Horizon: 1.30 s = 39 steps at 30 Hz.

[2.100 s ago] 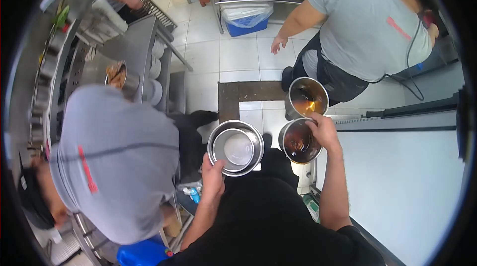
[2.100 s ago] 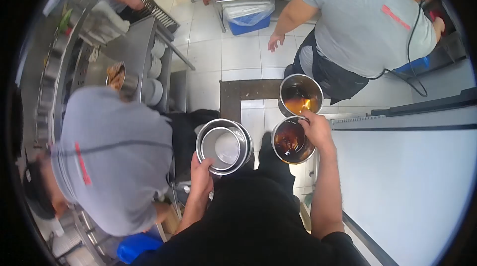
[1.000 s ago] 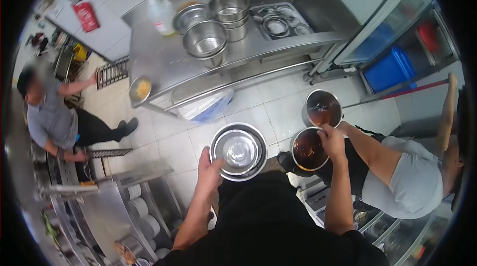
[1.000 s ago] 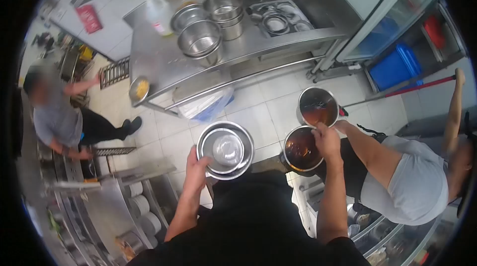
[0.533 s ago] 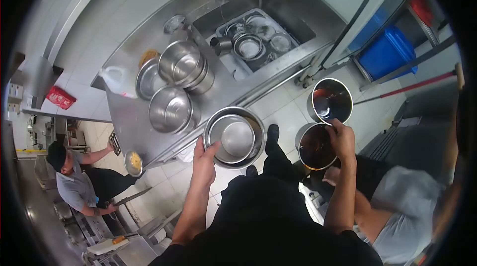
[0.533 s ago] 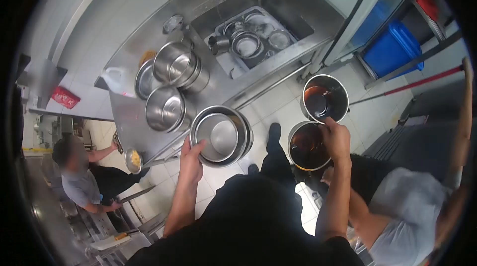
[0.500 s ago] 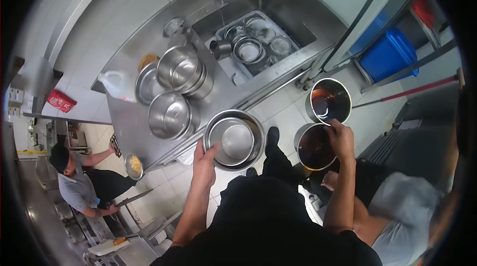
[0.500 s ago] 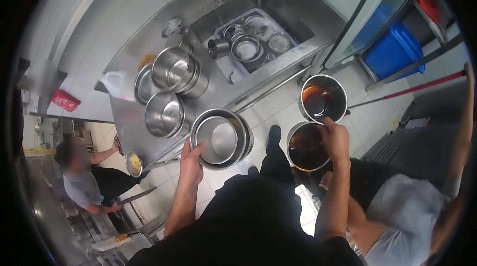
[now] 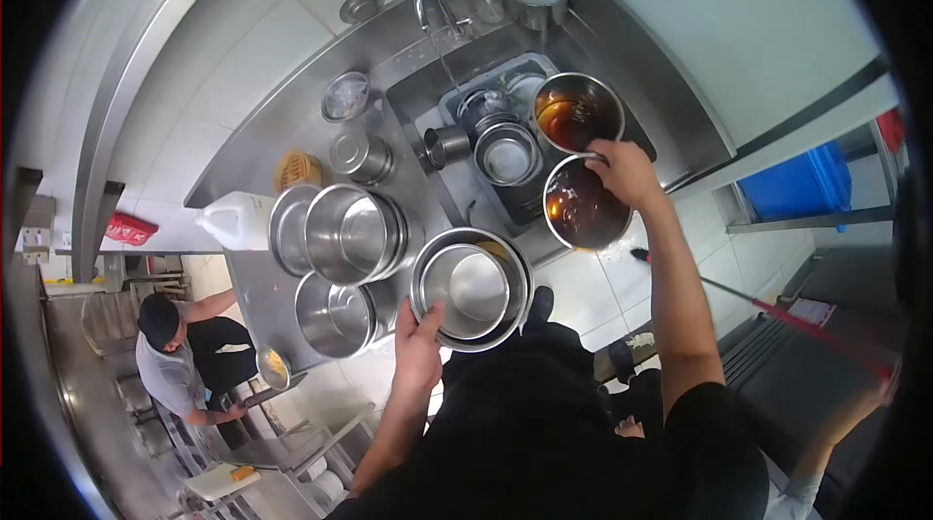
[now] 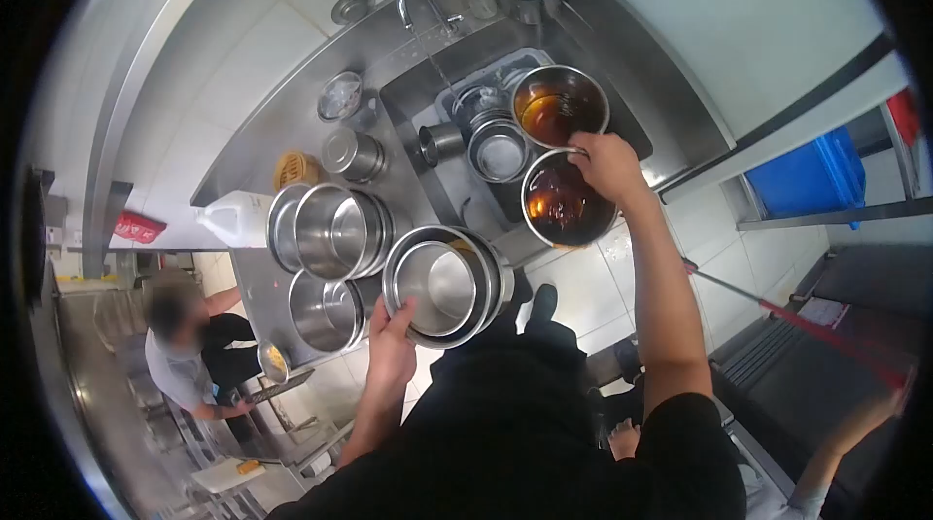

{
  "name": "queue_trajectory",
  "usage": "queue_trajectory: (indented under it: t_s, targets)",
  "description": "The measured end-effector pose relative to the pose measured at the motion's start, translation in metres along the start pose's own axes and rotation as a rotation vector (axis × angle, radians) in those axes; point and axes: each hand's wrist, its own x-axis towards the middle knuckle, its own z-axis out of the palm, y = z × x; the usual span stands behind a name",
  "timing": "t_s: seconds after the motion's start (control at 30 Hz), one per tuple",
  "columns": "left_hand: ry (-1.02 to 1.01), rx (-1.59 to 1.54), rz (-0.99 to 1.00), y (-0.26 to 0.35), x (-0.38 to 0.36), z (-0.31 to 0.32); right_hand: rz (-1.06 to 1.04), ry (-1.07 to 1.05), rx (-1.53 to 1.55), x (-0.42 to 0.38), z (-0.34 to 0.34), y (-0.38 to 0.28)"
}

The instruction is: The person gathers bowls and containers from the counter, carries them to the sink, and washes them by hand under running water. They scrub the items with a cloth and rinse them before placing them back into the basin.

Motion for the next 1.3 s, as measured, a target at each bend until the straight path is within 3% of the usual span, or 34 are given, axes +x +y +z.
queue_trajectory:
  t_s: [0.27, 0.37, 0.43, 0.53, 0.63, 0.8, 0.83, 0.9, 0.93, 1.03, 1.07, 1.13, 1.17, 1.2, 1.23, 1.3]
  targets:
    - [-0.033, 0.019, -0.116, 0.015, 0.079, 0.017, 0.06, -0.199, -0.275, 0.176, 0.066, 0.049]
    - [-0.007, 0.019, -0.006, -0.003, 0.112, 0.023, 0.062, -0.286, -0.382, 0.222, 0.123, 0.101]
    - [-0.026, 0.046, -0.061, 0.012, 0.125, 0.038, 0.055, -0.382, -0.43, 0.232, 0.132, 0.106]
    - [0.053, -0.003, -0.032, 0.015, 0.152, 0.061, 0.192, -0.361, -0.441, 0.236, 0.14, 0.111]
    - [0.133, -0.118, -0.033, 0.01, 0.181, 0.084, 0.175, -0.253, -0.431, 0.248, 0.132, 0.104]
    - [0.263, -0.341, 0.09, 0.009, 0.231, 0.129, -0.029, 0.052, 0.075, 0.305, 0.107, 0.032]
    - [0.304, -0.266, 0.137, 0.001, 0.245, 0.128, -0.076, 0.076, 0.229, 0.31, 0.105, 0.013]
    - [0.369, -0.102, 0.208, -0.012, 0.271, 0.127, 0.125, -0.235, 0.738, 0.304, 0.084, -0.019]
    - [0.41, 0.001, 0.153, 0.001, 0.275, 0.137, 0.231, -0.392, 0.977, 0.302, 0.072, -0.027]
    - [0.391, 0.33, 0.388, -0.032, 0.324, 0.13, 0.07, -0.477, 0.724, 0.276, 0.072, -0.018]
    - [0.379, 0.36, 0.395, -0.036, 0.331, 0.133, -0.01, -0.357, 0.57, 0.267, 0.096, -0.002]
    - [0.326, 0.432, 0.403, -0.038, 0.348, 0.143, 0.018, -0.221, 0.487, 0.256, 0.116, 0.012]
    - [0.315, 0.638, 0.449, -0.038, 0.354, 0.143, 0.035, -0.154, 0.442, 0.248, 0.124, 0.019]
    - [0.3, 0.84, 0.486, -0.035, 0.358, 0.147, 0.125, -0.291, 0.424, 0.248, 0.113, 0.019]
    - [0.365, 0.977, 0.377, -0.028, 0.358, 0.155, 0.155, -0.258, 0.415, 0.246, 0.156, 0.052]
    - [0.36, 1.243, 0.172, -0.021, 0.359, 0.162, 0.227, -0.323, 0.504, 0.236, 0.135, 0.04]
